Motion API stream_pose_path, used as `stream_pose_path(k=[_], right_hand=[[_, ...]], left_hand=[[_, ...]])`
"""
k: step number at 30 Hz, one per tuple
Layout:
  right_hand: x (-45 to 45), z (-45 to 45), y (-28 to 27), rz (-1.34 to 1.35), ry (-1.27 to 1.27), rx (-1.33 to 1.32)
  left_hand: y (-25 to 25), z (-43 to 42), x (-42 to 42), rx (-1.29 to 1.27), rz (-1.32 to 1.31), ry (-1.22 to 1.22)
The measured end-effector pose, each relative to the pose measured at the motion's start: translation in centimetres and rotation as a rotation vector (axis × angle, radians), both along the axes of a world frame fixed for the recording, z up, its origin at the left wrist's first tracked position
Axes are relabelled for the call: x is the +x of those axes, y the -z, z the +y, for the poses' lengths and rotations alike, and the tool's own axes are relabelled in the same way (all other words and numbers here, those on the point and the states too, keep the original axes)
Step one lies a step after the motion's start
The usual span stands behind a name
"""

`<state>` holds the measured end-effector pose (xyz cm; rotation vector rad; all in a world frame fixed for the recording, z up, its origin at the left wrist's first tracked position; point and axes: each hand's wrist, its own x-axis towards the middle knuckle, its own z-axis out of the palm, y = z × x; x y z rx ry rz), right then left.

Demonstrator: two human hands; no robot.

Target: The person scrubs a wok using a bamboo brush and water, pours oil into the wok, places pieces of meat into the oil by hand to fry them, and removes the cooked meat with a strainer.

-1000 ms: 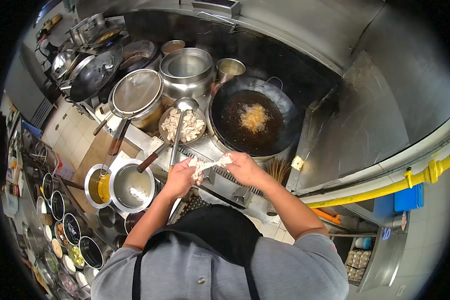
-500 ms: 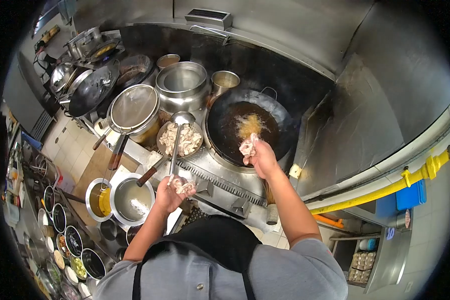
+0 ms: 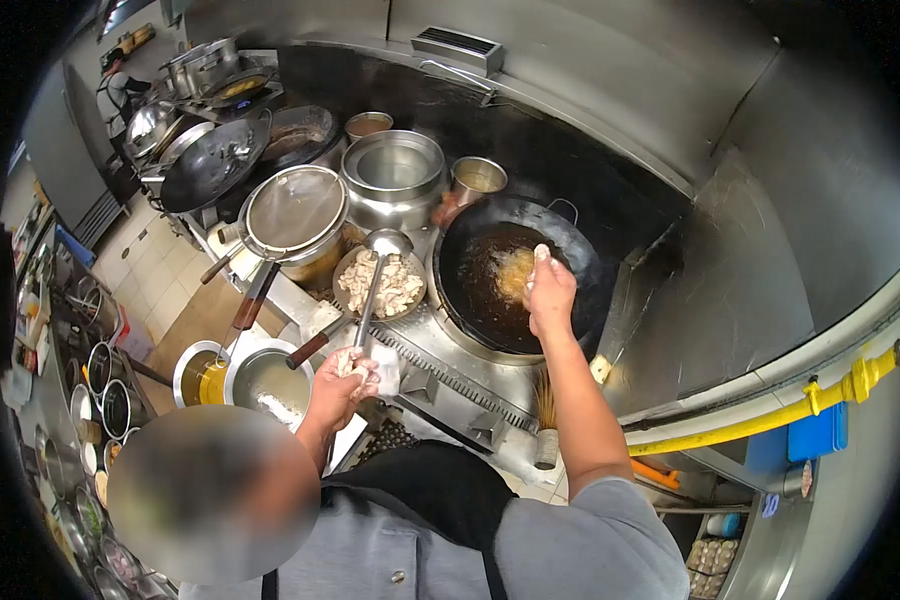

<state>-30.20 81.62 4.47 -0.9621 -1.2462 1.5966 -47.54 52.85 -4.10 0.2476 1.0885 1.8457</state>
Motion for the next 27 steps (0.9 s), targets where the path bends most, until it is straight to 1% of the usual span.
stream_pose_path(k=[1,3,4,5,6,9,11,12,13,14,15,16,17,18,19,20,21,22,23,24,25,26,27], right_hand=[[-0.3,1.1,0.8,-0.001,-0.008,-0.002],[-1.5,3.2,2.6,-0.447,0.102,0.797],[-1.7,3.1,1.5,-0.796,0.012,0.812],[-1.9,4.9,3.8,-0.799,0.009,0.804],[-2.0,8.0,8.3,-0.821,-0.07,0.798],[-2.6,7.7,10.2,-0.697,-0.213,0.547],[-3.0,7.3,11.8,-1.255,-0.148,0.686],[-3.3,7.1,12.5,-1.304,-0.196,0.646],[-3.6,7.1,13.3,-1.354,-0.243,0.605],[-3.9,6.9,14.1,-1.37,-0.23,0.704],[-4.3,7.4,14.6,-1.371,-0.24,0.707],[-4.9,7.2,14.1,-1.392,-0.175,0.664],[-5.5,6.8,13.7,-1.41,-0.11,0.62],[-5.4,6.6,13.5,-1.261,-0.023,0.839],[-5.8,5.9,12.5,-1.038,0.104,0.936],[-6.9,5.3,11.5,-0.93,0.143,0.982],[-8.4,4.3,10.6,-0.813,0.177,1.024],[-9.9,2.3,9.5,-0.791,0.15,1.02],[-11.2,0.0,8.3,-0.777,-0.032,0.968],[-12.2,-1.8,7.8,-0.764,-0.204,0.918],[-13.4,-3.4,9.0,-0.68,-0.33,0.844],[-14.2,-6.5,8.1,-0.765,-0.439,0.888],[-14.8,-9.8,6.0,-0.767,-0.62,0.614]], left_hand=[[0.9,-0.4,-0.4,-0.002,-0.001,-0.008],[3.5,-1.4,-1.3,0.035,-0.013,0.072],[3.3,-1.8,-1.3,0.021,0.008,0.065],[3.2,-2.3,-1.3,0.013,0.005,0.067],[3.1,-2.8,-1.4,0.002,-0.006,0.043],[2.8,-4.7,-1.8,-0.019,-0.037,0.003],[2.9,-6.5,-2.2,-0.084,-0.023,0.004],[4.4,-7.5,-2.7,-0.088,-0.02,0.015],[4.5,-8.2,-3.1,-0.087,-0.024,0.008],[4.5,-8.9,-3.4,-0.217,0.048,-0.004],[4.6,-9.6,-3.6,-0.351,0.118,-0.015],[5.2,-10.4,-4.2,-0.406,0.135,-0.041],[4.1,-10.8,-4.3,-0.491,0.203,-0.089],[3.5,-11.5,-4.9,-0.56,0.278,-0.066],[3.2,-12.5,-6.0,-0.631,0.355,-0.046],[3.1,-13.2,-7.1,-0.756,0.578,-0.031],[2.9,-14.1,-8.0,-0.839,0.734,-0.036],[3.5,-15.0,-9.4,-0.907,0.861,-0.025],[4.1,-15.7,-10.8,-0.969,0.989,-0.01],[2.2,-15.5,-11.4,-1.048,1.052,0.032],[1.5,-15.3,-12.3,-1.113,1.089,0.099],[1.4,-15.1,-13.2,-1.123,1.159,0.119],[1.4,-14.9,-13.9,-1.132,1.229,0.14]])
